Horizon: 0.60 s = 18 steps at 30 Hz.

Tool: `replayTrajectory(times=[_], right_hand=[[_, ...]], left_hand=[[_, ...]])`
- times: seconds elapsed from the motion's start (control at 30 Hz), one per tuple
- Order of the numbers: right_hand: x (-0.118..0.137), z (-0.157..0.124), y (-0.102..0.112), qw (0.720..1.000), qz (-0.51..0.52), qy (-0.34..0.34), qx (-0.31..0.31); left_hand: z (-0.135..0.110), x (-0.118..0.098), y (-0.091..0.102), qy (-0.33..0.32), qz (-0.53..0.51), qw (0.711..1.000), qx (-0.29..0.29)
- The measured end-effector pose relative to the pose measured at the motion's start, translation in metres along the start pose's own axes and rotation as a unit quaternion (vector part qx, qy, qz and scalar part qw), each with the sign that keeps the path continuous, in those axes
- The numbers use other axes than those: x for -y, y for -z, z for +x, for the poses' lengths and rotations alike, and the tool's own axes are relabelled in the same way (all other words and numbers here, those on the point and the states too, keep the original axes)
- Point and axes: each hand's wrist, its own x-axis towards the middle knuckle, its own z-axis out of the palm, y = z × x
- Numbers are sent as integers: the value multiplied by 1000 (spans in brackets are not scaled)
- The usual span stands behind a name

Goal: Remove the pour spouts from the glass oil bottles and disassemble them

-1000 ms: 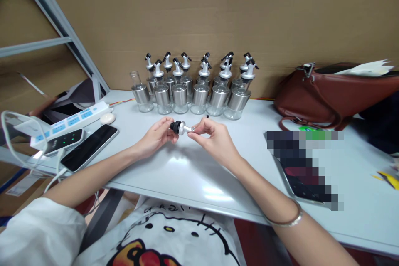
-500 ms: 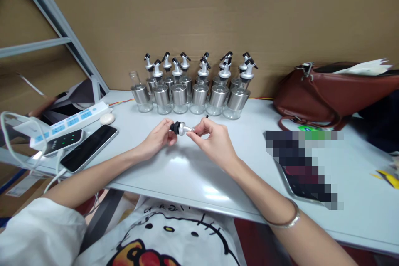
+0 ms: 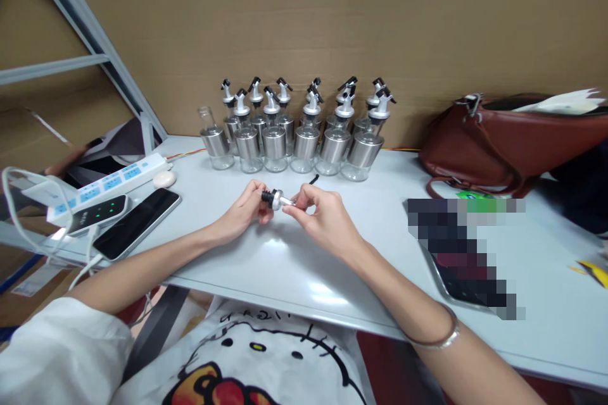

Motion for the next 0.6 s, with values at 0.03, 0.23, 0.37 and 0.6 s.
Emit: replayTrajectory(times=[0.03, 0.23, 0.37, 0.6], right_hand=[[0, 0, 0, 1000, 3, -1, 1], [-2, 3, -2, 999, 30, -29, 12], [-1, 2, -4, 998, 11, -24, 51], [-2, 3, 0, 999, 1, -16, 44]], left_hand=[[0, 1, 0, 1, 0, 1000, 2], [2, 3, 3, 13, -2, 1000, 14], [3, 2, 3, 28, -7, 1000, 3], [2, 4, 2, 30, -4, 999, 18]])
